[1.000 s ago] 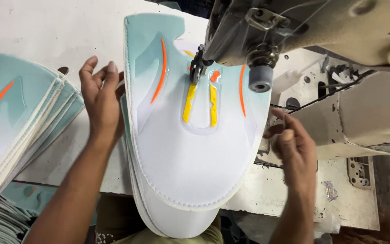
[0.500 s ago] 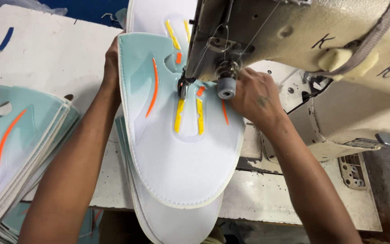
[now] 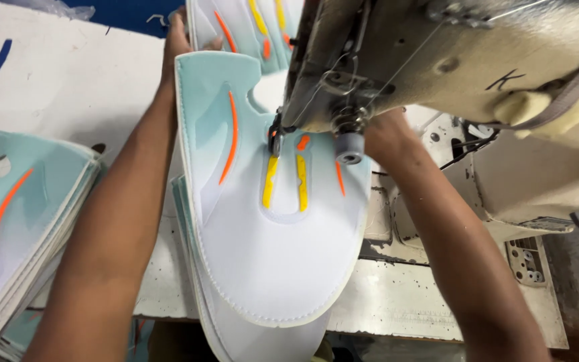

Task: The person uses a sewing machine to stitch the upper part of light blue and white slippers. They guide the slippers under the needle to sew along the edges and around the decorative orange and yellow accents.

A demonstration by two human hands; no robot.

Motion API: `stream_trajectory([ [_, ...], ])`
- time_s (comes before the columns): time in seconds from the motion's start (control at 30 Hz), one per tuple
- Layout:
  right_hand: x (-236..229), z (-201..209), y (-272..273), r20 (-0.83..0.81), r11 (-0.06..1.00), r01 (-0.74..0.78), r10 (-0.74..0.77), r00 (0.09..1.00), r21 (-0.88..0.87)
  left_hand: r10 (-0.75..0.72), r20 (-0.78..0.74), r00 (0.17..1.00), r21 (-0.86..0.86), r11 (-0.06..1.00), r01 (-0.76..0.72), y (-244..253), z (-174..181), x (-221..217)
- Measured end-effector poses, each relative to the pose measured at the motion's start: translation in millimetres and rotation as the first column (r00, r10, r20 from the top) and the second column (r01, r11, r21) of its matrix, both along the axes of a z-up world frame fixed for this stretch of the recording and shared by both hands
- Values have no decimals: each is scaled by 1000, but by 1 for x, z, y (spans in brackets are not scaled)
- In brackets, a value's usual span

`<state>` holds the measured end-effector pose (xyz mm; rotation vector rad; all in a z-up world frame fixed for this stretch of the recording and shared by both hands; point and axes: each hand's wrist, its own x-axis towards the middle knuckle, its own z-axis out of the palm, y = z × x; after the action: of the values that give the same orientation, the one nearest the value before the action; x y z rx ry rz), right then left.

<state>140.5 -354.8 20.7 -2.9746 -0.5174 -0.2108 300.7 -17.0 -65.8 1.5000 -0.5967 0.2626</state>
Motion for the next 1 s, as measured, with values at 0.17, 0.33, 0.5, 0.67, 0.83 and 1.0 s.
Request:
stream_trajectory([
  [0.17, -87, -1, -13, 364, 950, 38, -155, 918, 309, 377, -284, 881, -33, 915, -402, 51, -37, -68],
  [0.33, -163, -59, -17, 12, 428, 50, -140, 990, 903, 46, -386, 921, -164, 980, -117, 32, 37, -272],
  [0.5, -166, -38, 19, -193, -30, 198, 120, 974, 980, 83, -666, 741, 227, 969, 96, -3, 73, -324],
  [0.67, -162, -21, 32, -310, 45, 310, -6, 951, 950, 4, -483, 876, 83, 996, 41, -8, 72, -323],
  [0.83, -151, -25, 26, -311, 91, 311, -24, 950, 946, 9, -326, 945, 91, 996, 21, -11, 65, -316],
  [1.0, -133, -28, 21, -280, 62, 280, -9, 960, 958, 29, -402, 915, 93, 996, 10, -19, 71, -305],
])
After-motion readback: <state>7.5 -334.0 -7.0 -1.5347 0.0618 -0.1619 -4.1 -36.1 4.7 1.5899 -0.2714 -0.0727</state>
